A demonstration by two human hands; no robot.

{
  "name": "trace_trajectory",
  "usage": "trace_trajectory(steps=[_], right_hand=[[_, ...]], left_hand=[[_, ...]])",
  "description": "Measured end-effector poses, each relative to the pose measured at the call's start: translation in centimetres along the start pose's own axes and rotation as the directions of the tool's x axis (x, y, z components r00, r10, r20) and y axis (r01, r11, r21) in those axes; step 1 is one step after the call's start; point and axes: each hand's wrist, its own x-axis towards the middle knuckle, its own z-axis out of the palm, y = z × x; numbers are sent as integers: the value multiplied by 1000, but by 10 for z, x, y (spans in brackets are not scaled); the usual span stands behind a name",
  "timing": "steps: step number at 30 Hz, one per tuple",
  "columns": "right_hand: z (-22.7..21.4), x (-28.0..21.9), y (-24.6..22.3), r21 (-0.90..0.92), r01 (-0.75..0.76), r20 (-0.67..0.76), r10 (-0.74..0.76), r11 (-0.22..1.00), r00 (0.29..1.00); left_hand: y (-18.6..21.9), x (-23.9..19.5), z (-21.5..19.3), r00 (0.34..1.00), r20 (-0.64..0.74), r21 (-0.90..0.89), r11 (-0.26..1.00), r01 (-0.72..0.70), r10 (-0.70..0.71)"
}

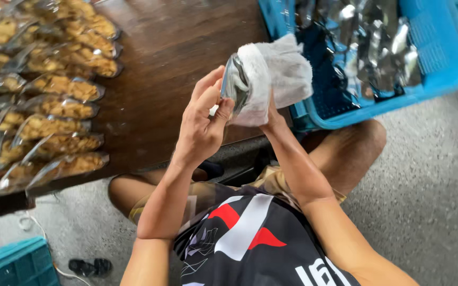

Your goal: The person sits on the floor and wipes the exterior of sealed snack packs with a white cloth. They handle the packs one at a time, wiping each surface and then placing them into a blue crate.

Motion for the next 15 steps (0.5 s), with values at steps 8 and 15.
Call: trace_trajectory(steps=[8, 15], right_hand=[[64, -31, 14, -581, 532, 192, -531, 616, 825], [77, -39, 30, 75, -35, 115, 26, 997, 993]], left_hand=[[-40, -46, -25, 969, -211, -120, 987, 108, -131], [-40, -59, -44, 937, -248, -157, 964, 213, -247]])
